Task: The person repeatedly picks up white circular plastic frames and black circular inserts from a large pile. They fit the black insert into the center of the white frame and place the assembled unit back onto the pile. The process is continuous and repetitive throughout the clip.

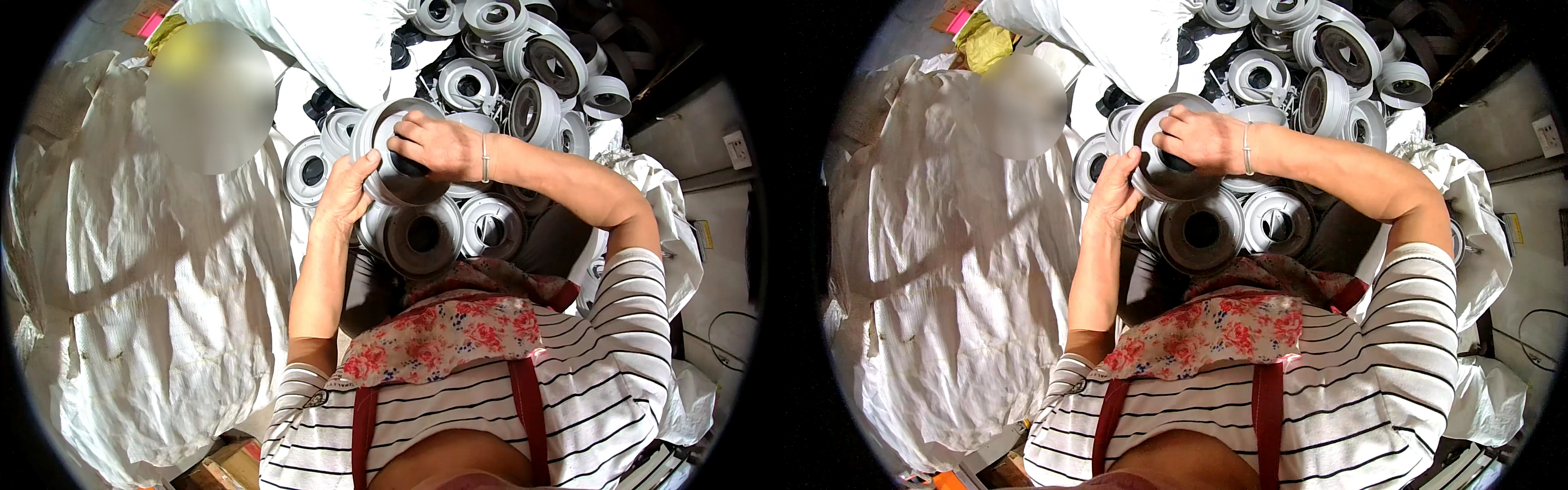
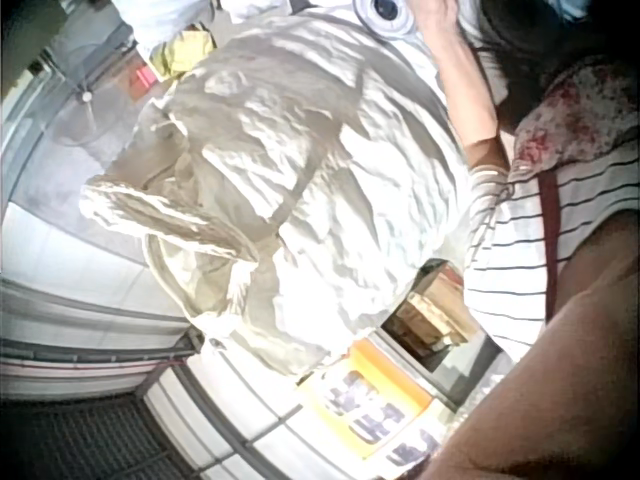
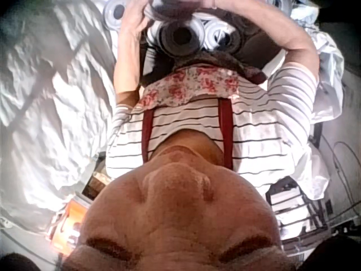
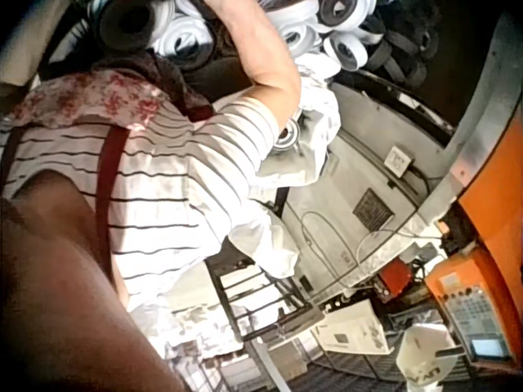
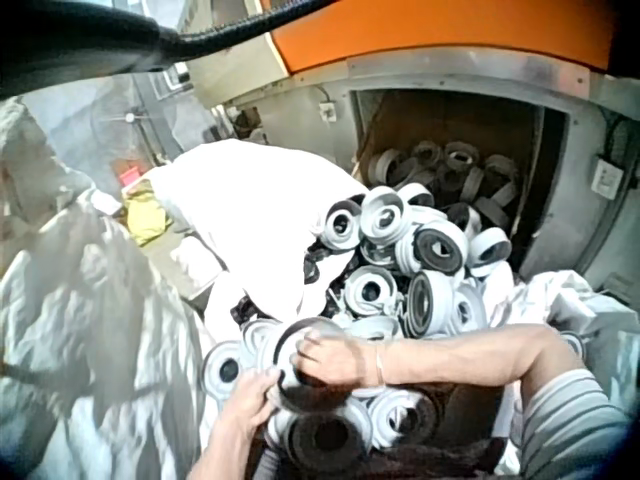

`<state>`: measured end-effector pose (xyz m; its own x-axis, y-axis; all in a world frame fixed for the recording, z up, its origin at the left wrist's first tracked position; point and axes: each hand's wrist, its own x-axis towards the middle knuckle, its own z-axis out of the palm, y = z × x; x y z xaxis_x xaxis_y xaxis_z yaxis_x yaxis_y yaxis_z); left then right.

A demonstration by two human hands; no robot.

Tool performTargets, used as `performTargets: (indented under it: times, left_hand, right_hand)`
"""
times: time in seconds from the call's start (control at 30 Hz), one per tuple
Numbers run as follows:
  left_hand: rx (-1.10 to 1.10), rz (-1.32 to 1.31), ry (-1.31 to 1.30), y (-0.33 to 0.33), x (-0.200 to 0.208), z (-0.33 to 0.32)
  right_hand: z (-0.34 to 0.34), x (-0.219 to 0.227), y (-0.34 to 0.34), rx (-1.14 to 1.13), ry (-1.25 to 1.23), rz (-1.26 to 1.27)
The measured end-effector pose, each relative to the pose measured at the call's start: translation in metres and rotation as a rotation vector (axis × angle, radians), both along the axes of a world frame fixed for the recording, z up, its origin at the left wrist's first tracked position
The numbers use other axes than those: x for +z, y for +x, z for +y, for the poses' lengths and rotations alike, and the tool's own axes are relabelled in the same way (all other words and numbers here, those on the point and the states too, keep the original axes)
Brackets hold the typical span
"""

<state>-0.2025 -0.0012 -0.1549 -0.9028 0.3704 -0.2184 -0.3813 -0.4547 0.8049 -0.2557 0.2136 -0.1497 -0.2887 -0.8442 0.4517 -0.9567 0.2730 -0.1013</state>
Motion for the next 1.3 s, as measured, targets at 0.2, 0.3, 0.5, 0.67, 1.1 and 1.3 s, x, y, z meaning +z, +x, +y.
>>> performTargets:
  times: [0.2,0.3,0.5,0.67,1.1,1.3]
  left_hand:
    - [0.053,-0.064,0.006,0.005,0.003,0.006]
    - [0.212,0.026,-0.093,0.011,0.003,0.02]
    - [0.455,0.511,-0.822,0.029,0.011,0.014]
    - [0.367,0.615,-1.554,-0.002,0.006,-0.042]
    - [0.12,-0.06,0.27,-0.053,-0.043,-0.006]
    - [0.412,0.117,-0.182,-0.069,-0.038,0.017]
  right_hand:
    - [0.003,-0.003,0.008,0.0,0.011,0.052]
    - [-0.005,-0.015,0.01,-0.268,-0.239,-0.278]
    - [-0.007,-0.008,0.002,-0.28,-0.398,-2.068]
    - [0.044,-0.073,-0.051,-0.706,0.45,-0.814]
    - [0.033,-0.028,-0.055,-0.435,-0.104,-0.323]
    - [0.008,-0.046,-0.066,-0.651,-0.753,-1.015]
